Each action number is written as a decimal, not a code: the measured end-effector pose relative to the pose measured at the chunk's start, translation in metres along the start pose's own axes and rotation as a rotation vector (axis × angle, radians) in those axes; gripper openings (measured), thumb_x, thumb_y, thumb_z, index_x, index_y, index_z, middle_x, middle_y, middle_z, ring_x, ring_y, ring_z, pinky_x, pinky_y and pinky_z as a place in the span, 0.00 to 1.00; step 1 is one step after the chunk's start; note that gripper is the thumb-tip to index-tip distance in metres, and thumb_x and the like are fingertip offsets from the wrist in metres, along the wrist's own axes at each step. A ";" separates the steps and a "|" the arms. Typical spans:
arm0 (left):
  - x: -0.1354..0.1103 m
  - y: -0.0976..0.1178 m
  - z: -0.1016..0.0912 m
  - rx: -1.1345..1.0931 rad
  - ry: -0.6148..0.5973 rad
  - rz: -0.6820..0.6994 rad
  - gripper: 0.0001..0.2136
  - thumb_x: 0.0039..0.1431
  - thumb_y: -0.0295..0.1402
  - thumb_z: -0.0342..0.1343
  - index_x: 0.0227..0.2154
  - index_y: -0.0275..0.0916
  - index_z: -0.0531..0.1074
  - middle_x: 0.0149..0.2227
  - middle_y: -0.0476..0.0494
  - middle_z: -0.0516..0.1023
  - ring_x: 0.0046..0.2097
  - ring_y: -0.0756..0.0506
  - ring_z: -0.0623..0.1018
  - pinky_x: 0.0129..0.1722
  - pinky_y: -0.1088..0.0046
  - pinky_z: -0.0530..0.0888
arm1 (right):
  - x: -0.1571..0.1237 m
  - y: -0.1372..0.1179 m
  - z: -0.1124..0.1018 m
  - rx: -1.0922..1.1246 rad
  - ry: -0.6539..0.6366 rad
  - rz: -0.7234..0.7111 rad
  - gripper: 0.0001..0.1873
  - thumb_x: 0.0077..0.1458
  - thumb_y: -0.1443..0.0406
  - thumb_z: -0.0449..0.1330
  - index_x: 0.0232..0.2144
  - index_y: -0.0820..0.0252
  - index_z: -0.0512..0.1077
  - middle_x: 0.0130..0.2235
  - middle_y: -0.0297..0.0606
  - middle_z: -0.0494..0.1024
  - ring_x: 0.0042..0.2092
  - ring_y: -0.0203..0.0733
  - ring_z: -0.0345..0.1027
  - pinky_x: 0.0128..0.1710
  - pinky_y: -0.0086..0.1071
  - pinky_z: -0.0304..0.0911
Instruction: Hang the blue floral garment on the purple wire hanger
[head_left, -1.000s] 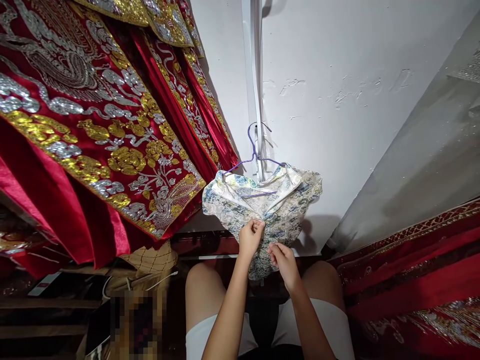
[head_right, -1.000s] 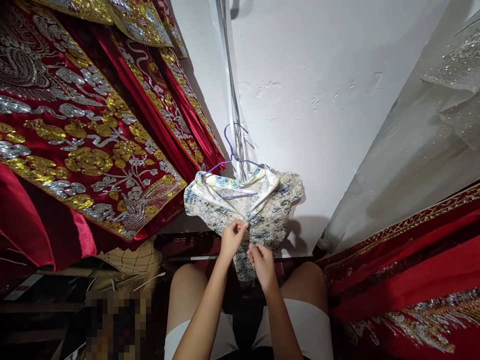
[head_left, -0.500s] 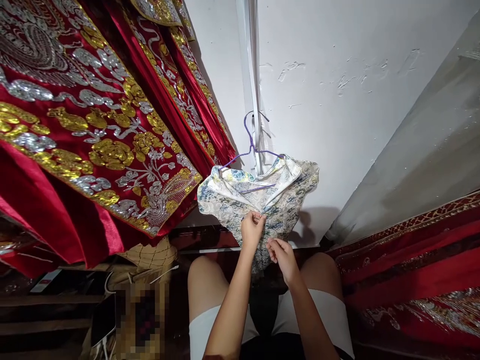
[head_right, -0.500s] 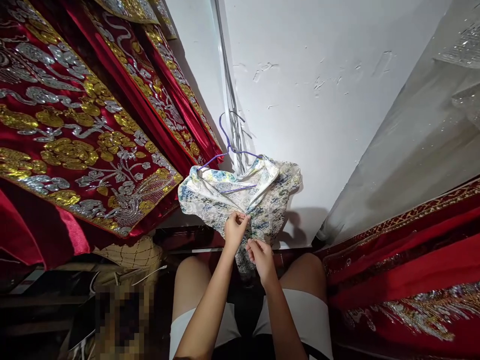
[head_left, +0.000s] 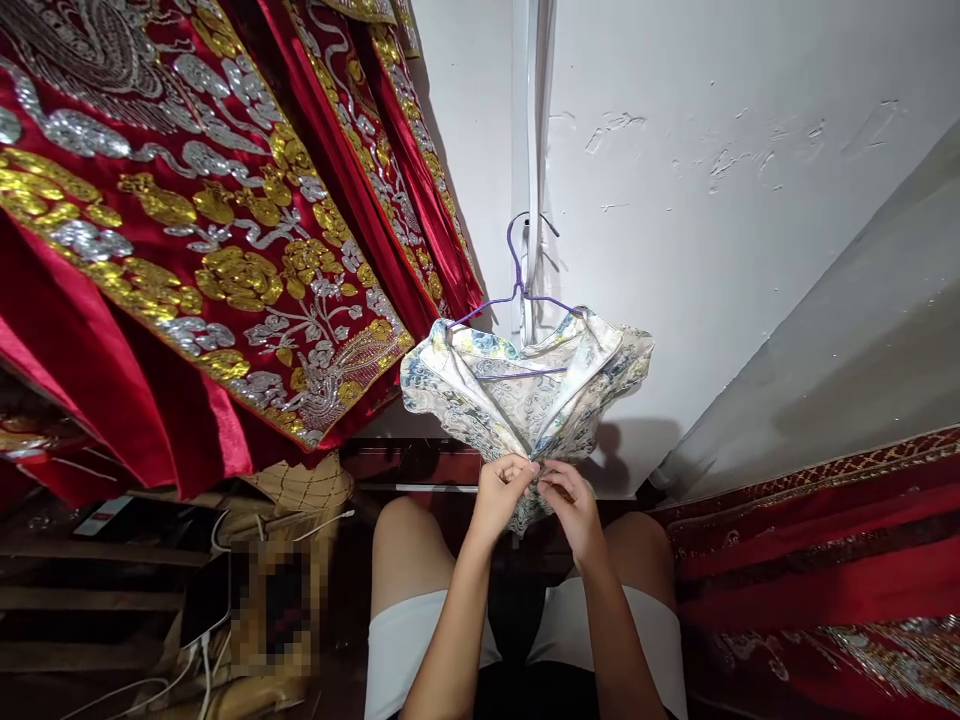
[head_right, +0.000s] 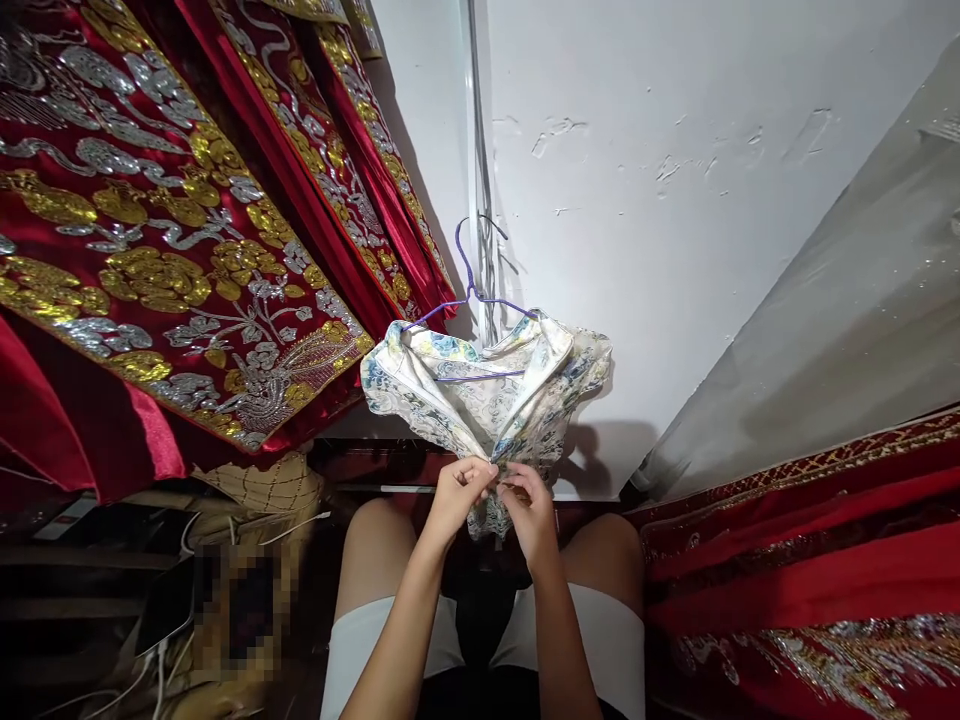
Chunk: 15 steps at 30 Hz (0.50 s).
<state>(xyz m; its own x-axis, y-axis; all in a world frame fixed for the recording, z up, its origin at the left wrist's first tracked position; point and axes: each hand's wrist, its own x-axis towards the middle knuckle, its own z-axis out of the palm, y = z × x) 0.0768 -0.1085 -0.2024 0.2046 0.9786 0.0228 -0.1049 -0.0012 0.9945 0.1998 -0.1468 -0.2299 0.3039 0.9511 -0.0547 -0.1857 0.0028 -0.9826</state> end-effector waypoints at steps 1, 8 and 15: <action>-0.006 0.004 0.003 -0.057 0.005 -0.022 0.19 0.52 0.48 0.67 0.22 0.37 0.73 0.17 0.53 0.66 0.21 0.53 0.62 0.24 0.77 0.60 | -0.001 0.001 0.002 -0.026 -0.028 -0.040 0.23 0.45 0.52 0.70 0.41 0.58 0.76 0.36 0.40 0.81 0.39 0.47 0.73 0.38 0.36 0.67; -0.018 0.022 0.012 -0.146 0.079 0.002 0.22 0.49 0.50 0.70 0.20 0.35 0.74 0.14 0.55 0.62 0.19 0.56 0.57 0.21 0.77 0.52 | -0.007 -0.010 0.015 -0.267 -0.102 -0.311 0.12 0.62 0.55 0.57 0.39 0.56 0.73 0.38 0.39 0.78 0.42 0.45 0.72 0.44 0.37 0.67; -0.026 0.030 0.007 -0.098 0.085 0.043 0.22 0.48 0.49 0.71 0.20 0.35 0.73 0.14 0.55 0.62 0.18 0.56 0.57 0.20 0.78 0.52 | -0.008 -0.009 0.024 -0.321 -0.118 -0.407 0.09 0.65 0.59 0.53 0.34 0.55 0.68 0.34 0.37 0.73 0.38 0.44 0.68 0.40 0.35 0.64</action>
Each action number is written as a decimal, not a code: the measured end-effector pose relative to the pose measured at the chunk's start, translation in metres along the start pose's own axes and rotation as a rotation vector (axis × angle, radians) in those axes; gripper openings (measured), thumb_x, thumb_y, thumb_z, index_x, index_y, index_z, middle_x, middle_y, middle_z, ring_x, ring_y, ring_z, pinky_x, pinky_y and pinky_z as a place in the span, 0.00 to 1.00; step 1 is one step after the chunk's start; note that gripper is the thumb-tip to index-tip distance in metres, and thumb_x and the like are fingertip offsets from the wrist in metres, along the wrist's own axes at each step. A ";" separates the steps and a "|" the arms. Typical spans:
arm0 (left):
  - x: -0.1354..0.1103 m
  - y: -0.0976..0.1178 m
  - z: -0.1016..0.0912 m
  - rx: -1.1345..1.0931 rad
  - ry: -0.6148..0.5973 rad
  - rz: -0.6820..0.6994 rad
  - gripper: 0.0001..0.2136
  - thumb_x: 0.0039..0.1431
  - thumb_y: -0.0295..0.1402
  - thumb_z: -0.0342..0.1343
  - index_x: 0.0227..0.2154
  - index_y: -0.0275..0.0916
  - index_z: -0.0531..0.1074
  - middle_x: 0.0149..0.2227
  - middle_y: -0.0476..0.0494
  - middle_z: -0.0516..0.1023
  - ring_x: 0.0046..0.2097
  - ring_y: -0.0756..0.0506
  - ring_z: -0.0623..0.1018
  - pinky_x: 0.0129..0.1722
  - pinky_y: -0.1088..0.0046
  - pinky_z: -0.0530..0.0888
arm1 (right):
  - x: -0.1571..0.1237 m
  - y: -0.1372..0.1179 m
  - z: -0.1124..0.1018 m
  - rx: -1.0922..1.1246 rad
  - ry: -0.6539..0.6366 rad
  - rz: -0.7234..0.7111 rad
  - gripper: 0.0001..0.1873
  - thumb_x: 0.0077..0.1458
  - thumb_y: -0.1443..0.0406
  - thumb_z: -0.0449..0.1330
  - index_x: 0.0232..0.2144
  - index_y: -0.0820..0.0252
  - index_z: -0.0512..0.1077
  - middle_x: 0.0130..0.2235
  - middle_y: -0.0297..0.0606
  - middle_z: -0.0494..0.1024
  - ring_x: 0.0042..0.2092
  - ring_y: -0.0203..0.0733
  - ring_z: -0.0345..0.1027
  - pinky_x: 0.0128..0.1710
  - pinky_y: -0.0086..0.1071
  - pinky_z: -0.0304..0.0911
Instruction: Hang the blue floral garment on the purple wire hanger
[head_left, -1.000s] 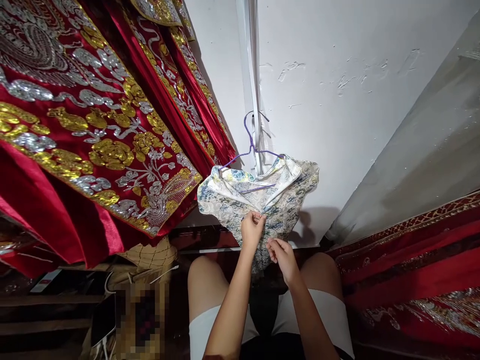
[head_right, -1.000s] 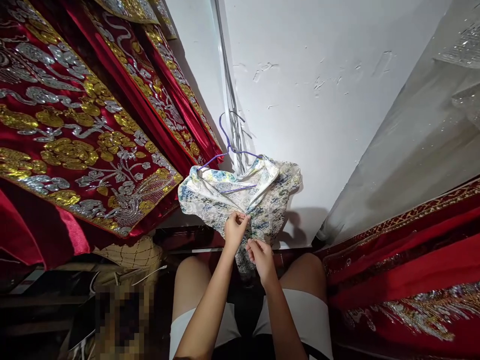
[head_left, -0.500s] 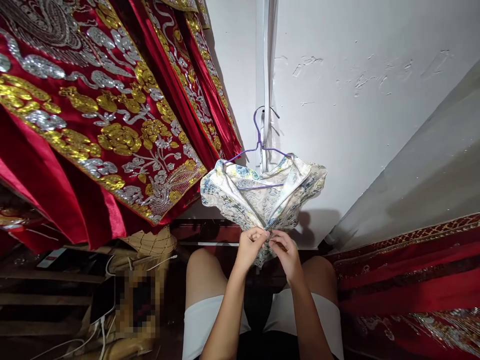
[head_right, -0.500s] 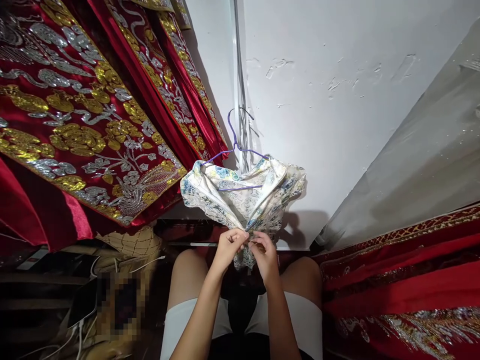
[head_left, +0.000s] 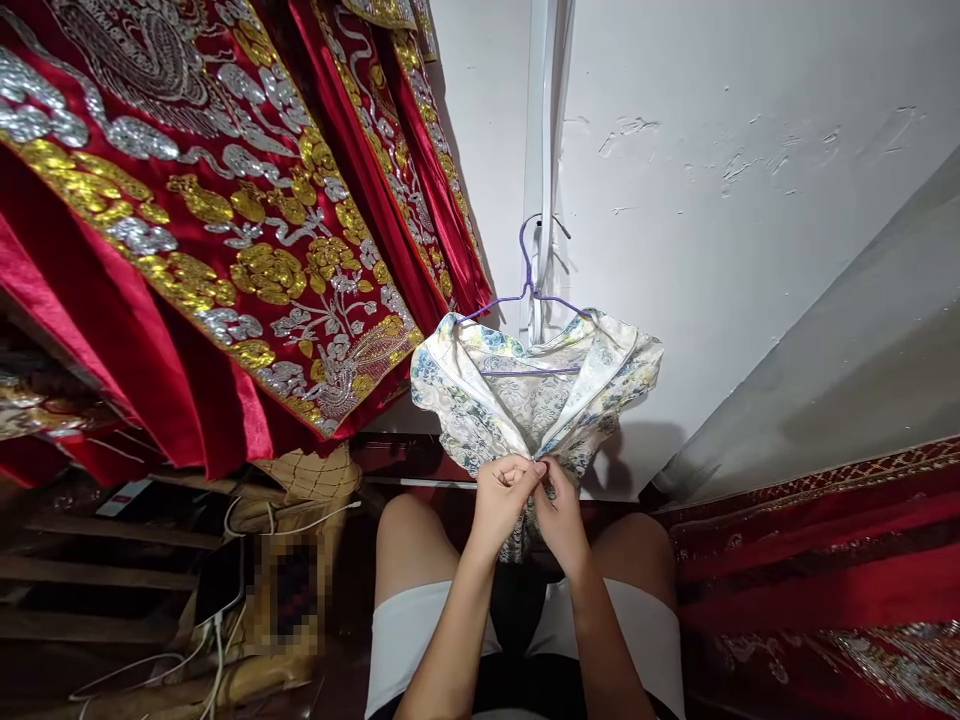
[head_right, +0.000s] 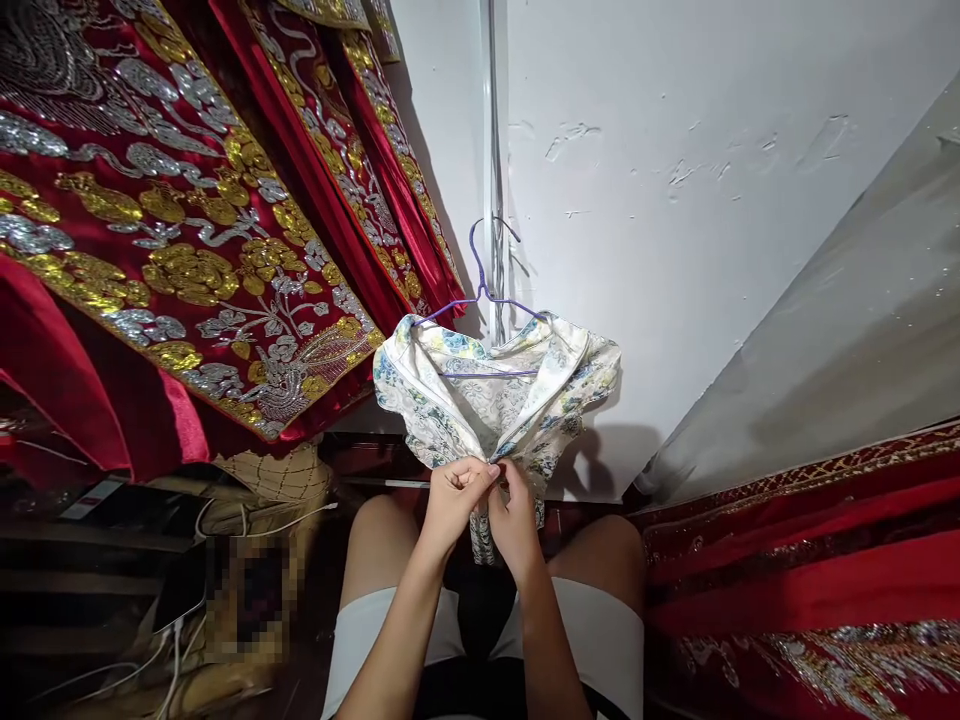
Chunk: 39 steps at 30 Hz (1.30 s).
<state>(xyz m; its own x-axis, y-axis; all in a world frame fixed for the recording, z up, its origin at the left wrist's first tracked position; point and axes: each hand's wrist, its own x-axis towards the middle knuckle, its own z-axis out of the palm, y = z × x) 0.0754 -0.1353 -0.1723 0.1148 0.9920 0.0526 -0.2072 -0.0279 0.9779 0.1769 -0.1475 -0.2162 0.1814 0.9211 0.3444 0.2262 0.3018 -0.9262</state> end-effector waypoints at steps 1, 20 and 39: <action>0.000 0.002 0.001 -0.015 0.027 0.005 0.22 0.49 0.50 0.70 0.20 0.35 0.73 0.14 0.55 0.63 0.18 0.56 0.58 0.20 0.78 0.53 | -0.001 0.002 0.002 -0.011 0.012 -0.006 0.08 0.65 0.60 0.53 0.35 0.55 0.68 0.35 0.37 0.74 0.38 0.45 0.68 0.41 0.36 0.64; 0.065 0.144 0.017 0.065 -0.069 0.421 0.18 0.54 0.48 0.68 0.28 0.37 0.76 0.15 0.56 0.64 0.16 0.54 0.62 0.17 0.78 0.58 | 0.031 -0.039 -0.055 -0.188 -0.228 -0.120 0.06 0.63 0.60 0.59 0.37 0.54 0.73 0.34 0.37 0.76 0.37 0.45 0.70 0.39 0.37 0.65; 0.060 0.110 0.015 0.150 -0.073 0.436 0.19 0.63 0.47 0.60 0.26 0.42 0.61 0.18 0.59 0.50 0.21 0.53 0.51 0.23 0.75 0.48 | 0.131 -0.155 -0.073 -0.624 -0.030 -0.755 0.11 0.66 0.63 0.57 0.37 0.54 0.80 0.35 0.37 0.81 0.38 0.43 0.71 0.38 0.35 0.61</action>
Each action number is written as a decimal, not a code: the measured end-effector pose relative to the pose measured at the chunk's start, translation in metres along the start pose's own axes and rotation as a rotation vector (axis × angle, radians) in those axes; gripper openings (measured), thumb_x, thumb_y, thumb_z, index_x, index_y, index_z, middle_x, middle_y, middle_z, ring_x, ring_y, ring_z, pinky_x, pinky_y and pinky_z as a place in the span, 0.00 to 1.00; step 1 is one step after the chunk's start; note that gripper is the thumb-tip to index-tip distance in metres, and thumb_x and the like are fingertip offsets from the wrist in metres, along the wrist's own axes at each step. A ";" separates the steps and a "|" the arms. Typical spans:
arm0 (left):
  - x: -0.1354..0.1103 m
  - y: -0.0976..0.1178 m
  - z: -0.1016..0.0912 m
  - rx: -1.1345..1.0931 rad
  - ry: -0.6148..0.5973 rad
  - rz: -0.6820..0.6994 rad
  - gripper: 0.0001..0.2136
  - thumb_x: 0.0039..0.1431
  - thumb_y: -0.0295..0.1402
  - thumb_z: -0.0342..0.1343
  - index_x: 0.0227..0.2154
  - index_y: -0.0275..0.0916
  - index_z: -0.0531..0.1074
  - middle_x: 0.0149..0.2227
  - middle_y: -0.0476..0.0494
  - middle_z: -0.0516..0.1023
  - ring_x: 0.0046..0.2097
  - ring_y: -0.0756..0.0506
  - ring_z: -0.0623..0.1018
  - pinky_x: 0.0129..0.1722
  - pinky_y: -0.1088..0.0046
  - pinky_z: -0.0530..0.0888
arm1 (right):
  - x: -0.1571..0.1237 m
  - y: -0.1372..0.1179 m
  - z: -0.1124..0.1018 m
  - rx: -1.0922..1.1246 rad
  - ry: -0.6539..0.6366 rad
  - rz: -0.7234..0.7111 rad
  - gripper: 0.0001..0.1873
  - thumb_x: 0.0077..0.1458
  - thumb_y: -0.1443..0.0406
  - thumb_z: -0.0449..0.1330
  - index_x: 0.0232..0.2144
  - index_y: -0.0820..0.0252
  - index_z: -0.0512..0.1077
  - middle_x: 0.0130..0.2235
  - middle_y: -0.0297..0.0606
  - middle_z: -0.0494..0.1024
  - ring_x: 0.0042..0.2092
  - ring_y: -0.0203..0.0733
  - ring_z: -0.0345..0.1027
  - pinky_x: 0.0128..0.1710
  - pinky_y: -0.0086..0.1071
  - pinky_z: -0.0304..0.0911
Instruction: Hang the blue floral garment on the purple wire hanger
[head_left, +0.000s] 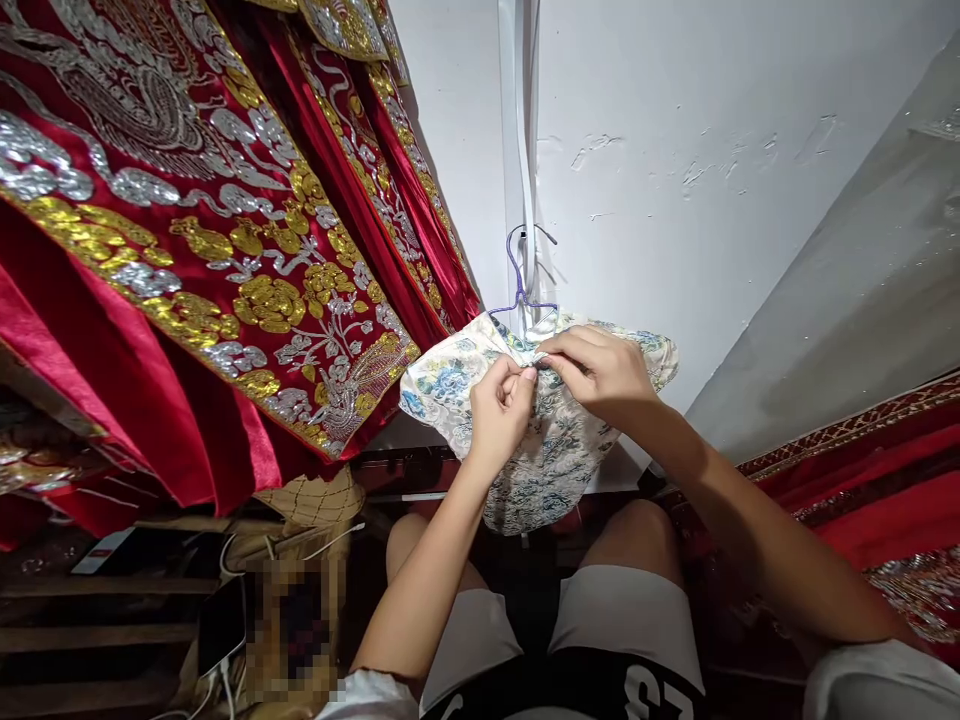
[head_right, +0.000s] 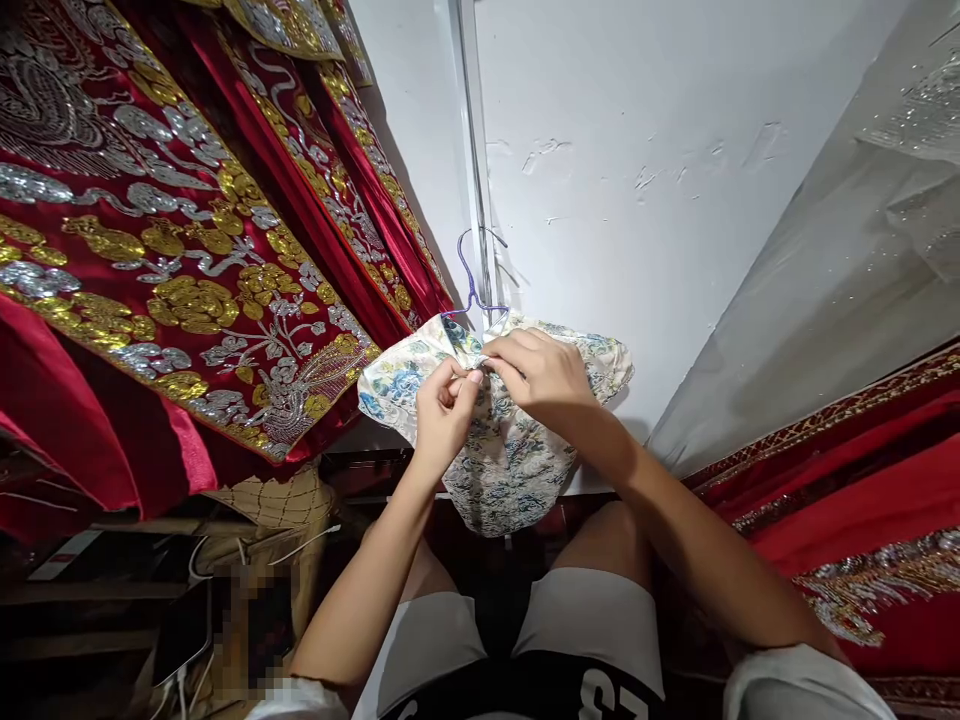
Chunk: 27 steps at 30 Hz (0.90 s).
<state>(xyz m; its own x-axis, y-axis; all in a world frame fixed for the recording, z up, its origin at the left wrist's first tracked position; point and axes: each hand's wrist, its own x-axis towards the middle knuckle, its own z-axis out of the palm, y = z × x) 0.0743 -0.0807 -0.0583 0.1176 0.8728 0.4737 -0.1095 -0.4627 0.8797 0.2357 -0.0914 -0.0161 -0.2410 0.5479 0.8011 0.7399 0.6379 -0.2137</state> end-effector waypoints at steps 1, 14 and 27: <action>0.001 -0.001 0.001 -0.020 -0.009 -0.008 0.19 0.62 0.47 0.60 0.26 0.42 0.60 0.18 0.59 0.50 0.21 0.54 0.50 0.23 0.75 0.48 | 0.001 0.000 0.000 0.005 -0.001 0.009 0.11 0.66 0.63 0.57 0.37 0.54 0.80 0.35 0.37 0.81 0.38 0.43 0.71 0.37 0.35 0.60; -0.006 -0.033 -0.002 0.304 -0.171 -0.086 0.14 0.61 0.40 0.57 0.23 0.40 0.67 0.17 0.56 0.59 0.21 0.51 0.59 0.26 0.74 0.56 | 0.015 0.010 -0.025 0.296 0.289 0.194 0.09 0.66 0.60 0.59 0.37 0.56 0.76 0.35 0.36 0.77 0.36 0.41 0.69 0.38 0.37 0.65; 0.013 -0.071 -0.057 0.564 0.349 0.232 0.19 0.62 0.43 0.58 0.51 0.40 0.65 0.52 0.36 0.70 0.55 0.38 0.71 0.58 0.59 0.68 | -0.045 0.027 -0.089 0.846 0.156 0.537 0.16 0.58 0.50 0.61 0.28 0.51 0.66 0.25 0.35 0.62 0.38 0.53 0.72 0.42 0.49 0.67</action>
<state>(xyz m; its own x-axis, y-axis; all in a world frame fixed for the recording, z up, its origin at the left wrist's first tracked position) 0.0269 -0.0279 -0.1167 -0.1803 0.6969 0.6941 0.4466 -0.5708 0.6891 0.3220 -0.1467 -0.0081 0.1221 0.8371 0.5333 0.0237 0.5347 -0.8447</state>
